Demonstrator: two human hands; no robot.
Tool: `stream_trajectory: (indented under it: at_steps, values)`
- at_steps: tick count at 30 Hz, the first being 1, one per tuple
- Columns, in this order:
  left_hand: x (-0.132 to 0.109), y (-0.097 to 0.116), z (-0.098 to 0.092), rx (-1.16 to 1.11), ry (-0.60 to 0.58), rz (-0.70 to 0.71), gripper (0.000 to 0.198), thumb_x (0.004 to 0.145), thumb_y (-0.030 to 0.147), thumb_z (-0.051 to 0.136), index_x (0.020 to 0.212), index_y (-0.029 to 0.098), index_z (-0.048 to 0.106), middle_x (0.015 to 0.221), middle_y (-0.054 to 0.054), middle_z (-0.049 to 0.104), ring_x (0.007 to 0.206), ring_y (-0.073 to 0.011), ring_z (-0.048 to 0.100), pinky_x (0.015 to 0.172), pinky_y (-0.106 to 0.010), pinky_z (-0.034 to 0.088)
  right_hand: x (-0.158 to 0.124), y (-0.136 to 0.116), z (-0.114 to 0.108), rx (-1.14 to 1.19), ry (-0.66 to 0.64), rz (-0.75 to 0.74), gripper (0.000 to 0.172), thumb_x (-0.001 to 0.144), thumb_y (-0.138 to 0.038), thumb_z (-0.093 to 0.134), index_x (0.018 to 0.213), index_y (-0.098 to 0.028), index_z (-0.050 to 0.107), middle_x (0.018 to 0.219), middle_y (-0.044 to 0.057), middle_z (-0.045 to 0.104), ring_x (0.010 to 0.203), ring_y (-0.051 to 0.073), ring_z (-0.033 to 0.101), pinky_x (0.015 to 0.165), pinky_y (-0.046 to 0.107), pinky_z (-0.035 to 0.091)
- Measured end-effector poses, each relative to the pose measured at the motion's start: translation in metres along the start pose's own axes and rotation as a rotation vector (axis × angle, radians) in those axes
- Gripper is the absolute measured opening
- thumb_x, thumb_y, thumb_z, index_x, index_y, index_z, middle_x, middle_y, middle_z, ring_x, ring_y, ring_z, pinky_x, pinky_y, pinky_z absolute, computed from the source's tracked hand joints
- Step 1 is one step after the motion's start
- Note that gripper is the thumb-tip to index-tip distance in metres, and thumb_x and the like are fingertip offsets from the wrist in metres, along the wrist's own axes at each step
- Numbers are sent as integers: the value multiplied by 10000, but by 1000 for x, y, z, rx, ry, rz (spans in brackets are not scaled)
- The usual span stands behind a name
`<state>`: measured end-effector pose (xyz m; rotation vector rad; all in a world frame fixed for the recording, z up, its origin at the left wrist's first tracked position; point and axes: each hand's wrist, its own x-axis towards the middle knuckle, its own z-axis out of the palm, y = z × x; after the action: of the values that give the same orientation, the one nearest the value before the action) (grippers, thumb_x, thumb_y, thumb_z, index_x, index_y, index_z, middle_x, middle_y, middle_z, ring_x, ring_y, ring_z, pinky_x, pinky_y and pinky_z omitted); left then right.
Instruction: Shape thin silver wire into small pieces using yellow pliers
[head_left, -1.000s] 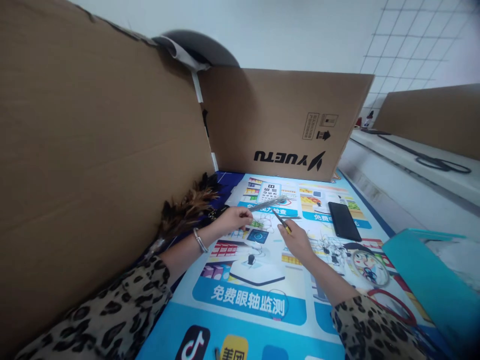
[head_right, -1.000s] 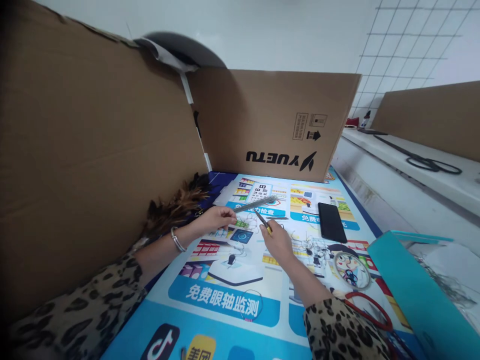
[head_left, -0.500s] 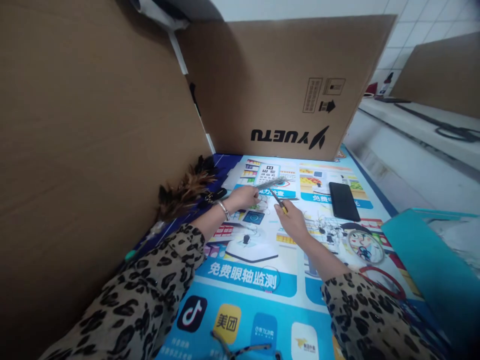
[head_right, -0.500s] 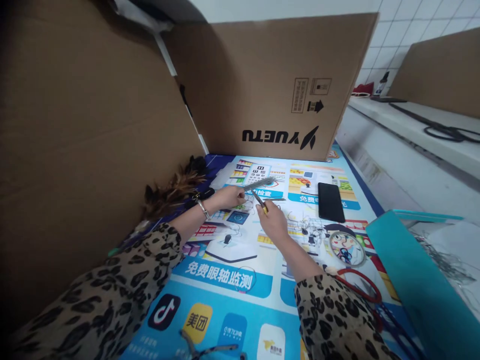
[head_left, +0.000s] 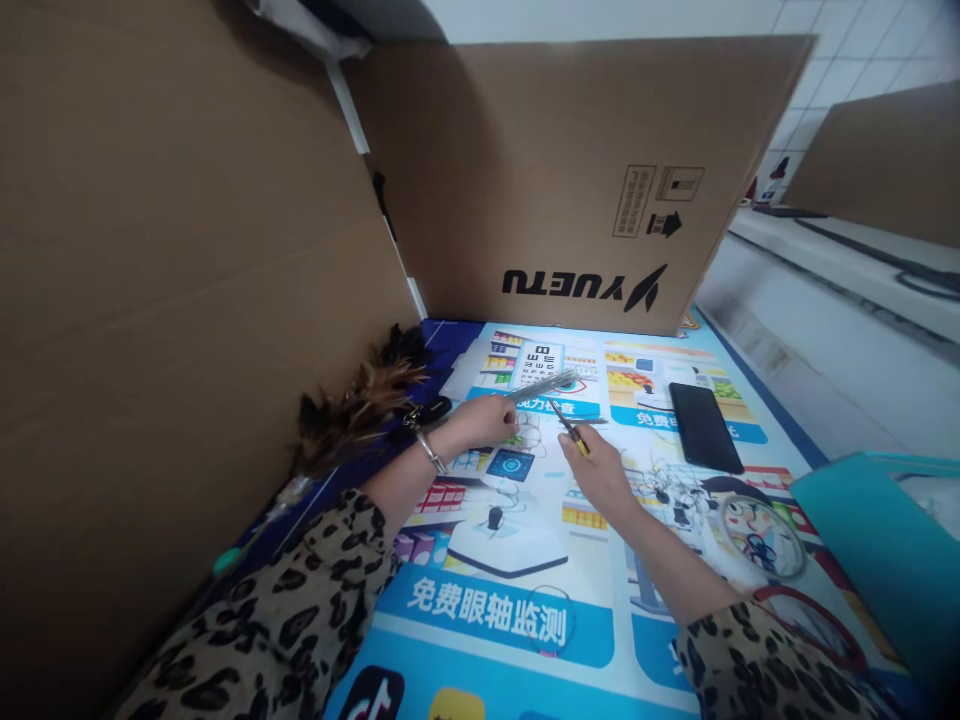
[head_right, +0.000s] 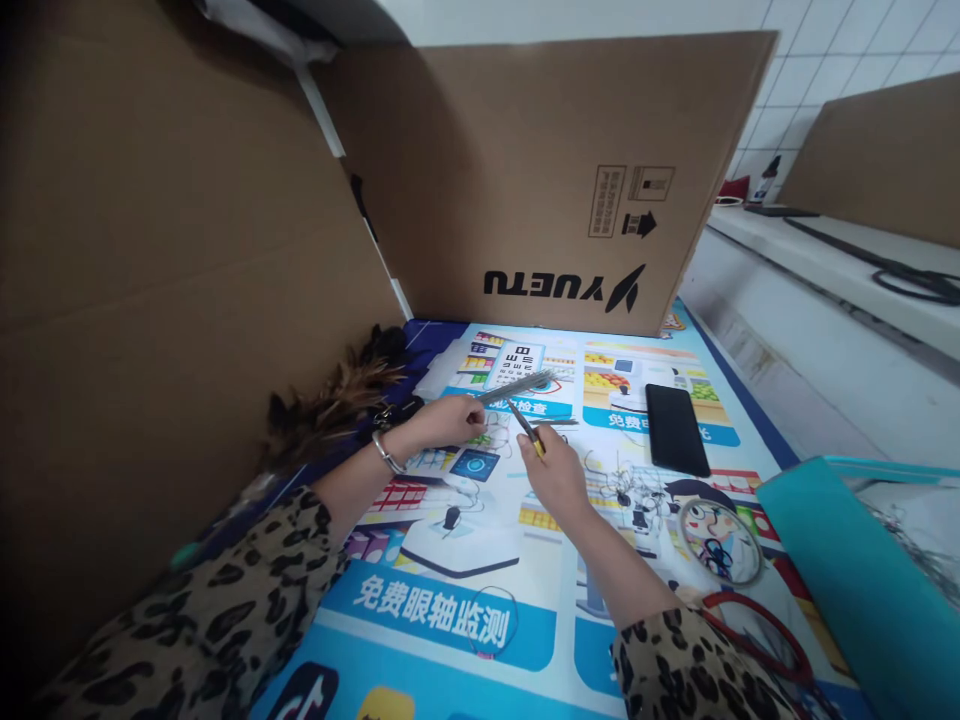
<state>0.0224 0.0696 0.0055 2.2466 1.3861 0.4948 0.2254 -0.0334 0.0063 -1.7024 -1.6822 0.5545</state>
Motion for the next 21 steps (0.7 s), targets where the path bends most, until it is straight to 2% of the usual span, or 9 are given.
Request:
stream_trajectory:
  at_steps: [3,10,15,18,21]
  values:
    - [-3,5,4,-1,44,-4,49,617,210,613,574,196,631,654,-47,597,609,-156,472,548,-241,297,1,-1,0,-3,-4,3,341,811,-534,333,734,-227,462,599,-32,485,577,129,448,506,216,276]
    - [-10,14,9,103,48,-7,79,645,145,536,602,169,597,685,-56,576,609,-158,468,570,-249,301,1,-5,3,-22,7,-10,329,814,-525,336,760,-230,473,604,-34,496,581,130,455,522,217,283]
    - [-10,14,8,-22,65,47,76,628,141,543,569,176,575,646,-48,561,597,-152,453,563,-244,300,1,-4,4,-23,14,-14,329,811,-528,340,759,-230,467,609,-35,495,584,130,458,528,219,289]
    - [-7,16,4,-55,39,77,72,637,158,532,602,184,589,642,-32,567,588,-141,456,549,-235,299,0,-3,2,-1,21,-15,324,816,-520,338,759,-229,468,619,-35,502,594,131,466,531,219,295]
    - [-4,21,1,-103,63,90,83,653,181,515,631,176,594,616,-15,572,572,-127,467,532,-225,313,-1,-1,-1,11,41,-13,324,820,-513,334,739,-226,460,609,-36,500,588,130,470,527,218,297]
